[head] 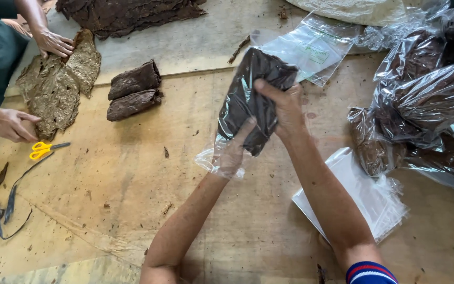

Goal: The person places rectangular dark brown blocks into clear plastic bags, seals the bags, and sets them aside. The process is repeated for multiple blocks on a wooden work surface.

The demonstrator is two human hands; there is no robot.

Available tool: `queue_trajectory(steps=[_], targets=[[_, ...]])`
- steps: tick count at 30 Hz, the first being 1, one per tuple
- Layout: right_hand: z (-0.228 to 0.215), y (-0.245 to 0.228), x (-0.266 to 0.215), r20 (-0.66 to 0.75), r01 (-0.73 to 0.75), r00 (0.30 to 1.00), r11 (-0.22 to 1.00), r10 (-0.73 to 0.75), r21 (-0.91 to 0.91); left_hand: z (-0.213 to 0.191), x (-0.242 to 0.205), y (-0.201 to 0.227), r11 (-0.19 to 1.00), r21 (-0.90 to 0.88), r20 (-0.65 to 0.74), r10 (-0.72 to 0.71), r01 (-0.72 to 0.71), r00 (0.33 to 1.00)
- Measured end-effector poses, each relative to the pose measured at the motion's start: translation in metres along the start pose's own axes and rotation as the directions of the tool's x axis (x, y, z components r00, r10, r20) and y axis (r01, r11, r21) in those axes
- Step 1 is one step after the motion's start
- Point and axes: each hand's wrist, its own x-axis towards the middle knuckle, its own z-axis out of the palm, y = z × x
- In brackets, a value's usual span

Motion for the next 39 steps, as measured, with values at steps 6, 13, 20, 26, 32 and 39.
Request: queue_trajectory(steps=[6,13,20,26,32,39], targets=[[-0.018,0.039,0.001,0.069,-0.137,0.988,0.989,0.141,-0.051,0.001,0.010,0.018,0.858,0.488,-0.304,0.340,-0.162,0.890],[-0.022,0.019,0.016,0.018,-0.132,0.991,0.982,0.130,0.138,-0.063,0.016,0.027,0.954,0.095,0.209,0.260,-0.284,0.943],[-0.054,0.018,0.041,-0.156,0.005,0.986,0.918,0.062,0.395,-0.061,0.019,0.020,0.878,-0.325,-0.034,0.360,-0.351,0.932],[-0.020,0.021,0.015,-0.216,0.080,0.976,0.927,0.001,0.366,-0.005,0.011,-0.002,0.785,-0.604,0.169,-0.037,0.133,0.985],[-0.047,0.062,0.022,-0.069,0.056,0.997,0.942,-0.035,0.331,-0.009,0.021,0.045,0.743,-0.626,-0.129,0.198,-0.235,0.972],[-0.047,0.025,0.028,0.306,-0.100,0.949,0.853,-0.072,0.513,-0.049,-0.005,0.158,0.617,-0.193,-0.365,0.676,-0.763,0.640]])
